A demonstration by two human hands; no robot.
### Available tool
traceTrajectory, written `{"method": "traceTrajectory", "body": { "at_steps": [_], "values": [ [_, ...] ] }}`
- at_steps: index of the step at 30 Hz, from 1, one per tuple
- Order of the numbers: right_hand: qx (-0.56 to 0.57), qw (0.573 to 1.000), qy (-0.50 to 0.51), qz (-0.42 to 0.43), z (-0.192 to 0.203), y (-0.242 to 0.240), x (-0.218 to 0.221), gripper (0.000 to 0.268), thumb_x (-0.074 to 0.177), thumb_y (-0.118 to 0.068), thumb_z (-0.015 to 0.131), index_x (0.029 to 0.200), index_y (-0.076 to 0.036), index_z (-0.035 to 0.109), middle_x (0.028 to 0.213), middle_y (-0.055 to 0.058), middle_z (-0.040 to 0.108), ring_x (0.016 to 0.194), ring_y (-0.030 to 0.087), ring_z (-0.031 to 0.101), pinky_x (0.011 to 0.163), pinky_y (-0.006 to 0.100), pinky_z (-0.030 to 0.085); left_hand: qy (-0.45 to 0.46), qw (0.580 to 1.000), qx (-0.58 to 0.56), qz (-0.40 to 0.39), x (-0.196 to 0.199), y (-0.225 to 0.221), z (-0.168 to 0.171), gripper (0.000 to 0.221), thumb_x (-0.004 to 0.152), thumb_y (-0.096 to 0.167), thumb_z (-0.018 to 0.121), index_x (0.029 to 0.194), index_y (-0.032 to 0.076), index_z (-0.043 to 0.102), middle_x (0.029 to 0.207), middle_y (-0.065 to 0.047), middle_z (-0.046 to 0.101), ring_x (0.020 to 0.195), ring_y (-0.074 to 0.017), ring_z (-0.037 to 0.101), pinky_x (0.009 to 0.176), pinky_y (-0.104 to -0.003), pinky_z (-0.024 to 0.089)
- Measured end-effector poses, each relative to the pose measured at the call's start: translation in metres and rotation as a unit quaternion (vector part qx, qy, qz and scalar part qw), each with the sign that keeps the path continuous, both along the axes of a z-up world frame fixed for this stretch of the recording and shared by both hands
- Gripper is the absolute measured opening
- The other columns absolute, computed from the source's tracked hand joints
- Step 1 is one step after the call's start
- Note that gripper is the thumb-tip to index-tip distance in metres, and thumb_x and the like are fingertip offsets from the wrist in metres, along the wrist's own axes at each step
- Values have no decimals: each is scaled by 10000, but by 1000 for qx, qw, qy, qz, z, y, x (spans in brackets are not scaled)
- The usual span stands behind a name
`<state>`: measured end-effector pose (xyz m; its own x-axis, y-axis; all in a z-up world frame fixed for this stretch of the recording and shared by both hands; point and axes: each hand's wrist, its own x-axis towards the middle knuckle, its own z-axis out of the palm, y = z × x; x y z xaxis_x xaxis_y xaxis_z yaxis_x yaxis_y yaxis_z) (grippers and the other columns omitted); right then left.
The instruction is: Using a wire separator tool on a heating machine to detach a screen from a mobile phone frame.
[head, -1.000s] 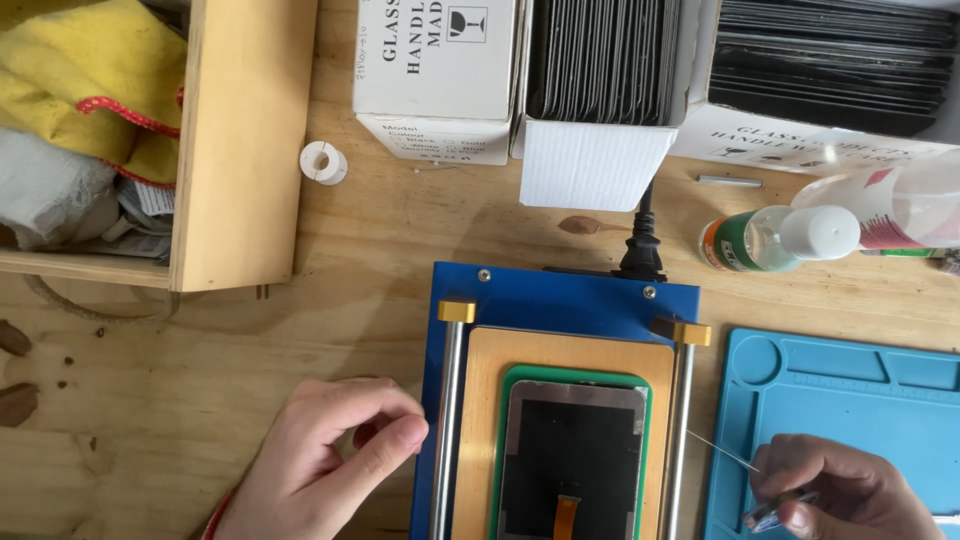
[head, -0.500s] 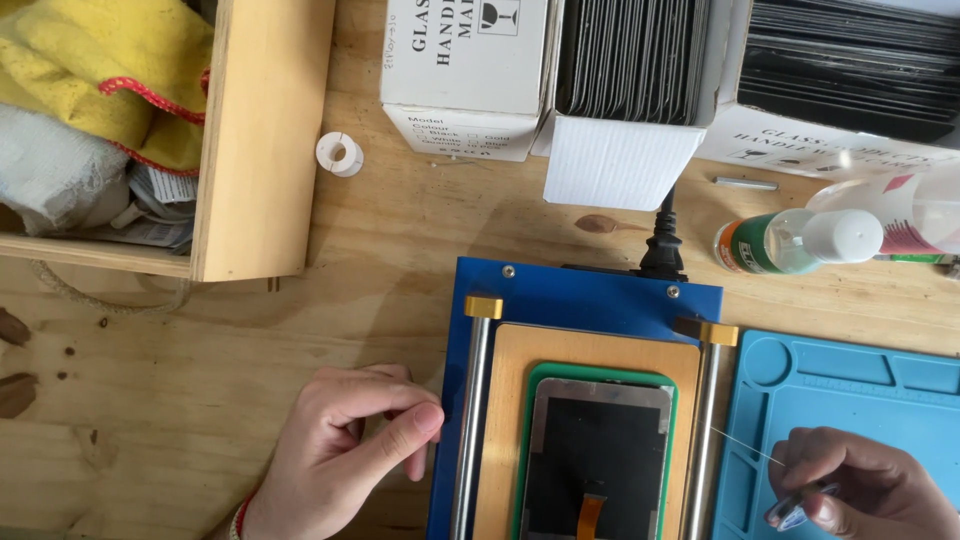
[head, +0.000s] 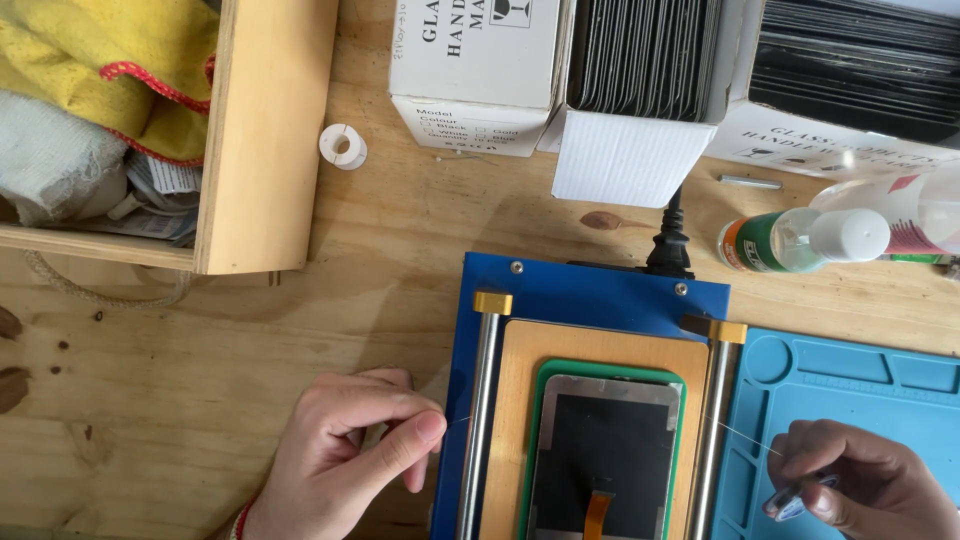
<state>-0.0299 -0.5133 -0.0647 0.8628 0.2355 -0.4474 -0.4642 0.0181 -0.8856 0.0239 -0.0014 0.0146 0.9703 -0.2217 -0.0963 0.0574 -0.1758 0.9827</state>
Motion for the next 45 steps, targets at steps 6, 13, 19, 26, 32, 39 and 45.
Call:
{"method": "traceTrajectory", "body": {
  "at_steps": [6,13,19,26,32,39,45],
  "values": [
    [-29,999,13,1,-7,-10,-1,122,830,-9,888,931,59,885,727,224,680,683,416,668,563,572,581,13,1000,0,6,-5,1,0,454,1043,296,649,638,117,747,501,52,699,550,-92,552,566,-258,480],
    [-26,1000,-3,11,-4,-3,4,128,843,-34,884,939,50,875,740,229,698,698,405,681,581,549,574,14,1000,-19,11,-10,2,2,463,1038,282,668,619,104,756,494,45,700,537,-85,502,522,-244,442],
    [-4,999,-32,13,5,11,11,143,863,-69,877,946,45,851,740,215,676,698,377,660,579,506,556,10,1000,-22,9,-13,5,0,465,1036,265,669,605,105,740,497,44,694,540,-86,497,517,-241,440],
    [-8,999,-38,34,7,14,17,157,880,-102,876,962,30,850,753,214,707,689,360,653,601,499,578,23,1000,-14,11,-17,9,-3,508,1039,298,660,567,120,717,497,42,680,541,-83,505,501,-244,420],
    [-24,998,-44,41,12,22,22,184,892,-145,876,955,24,838,774,222,739,693,353,693,619,458,581,24,999,-22,17,-22,12,-7,510,1034,290,663,557,116,710,488,32,692,514,-92,530,531,-251,457],
    [-55,998,5,22,11,20,23,206,858,-124,892,958,48,838,868,237,786,771,378,715,631,495,617,23,999,-24,17,-27,17,-12,535,1035,291,655,530,118,701,485,27,696,511,-93,557,531,-247,444],
    [-17,999,-10,32,34,54,39,232,890,-191,899,930,23,819,826,191,732,710,321,647,631,433,541,-15,999,-35,12,-28,19,-17,478,1023,241,644,568,111,708,500,34,701,498,-98,513,467,-234,386]
  ]
}}
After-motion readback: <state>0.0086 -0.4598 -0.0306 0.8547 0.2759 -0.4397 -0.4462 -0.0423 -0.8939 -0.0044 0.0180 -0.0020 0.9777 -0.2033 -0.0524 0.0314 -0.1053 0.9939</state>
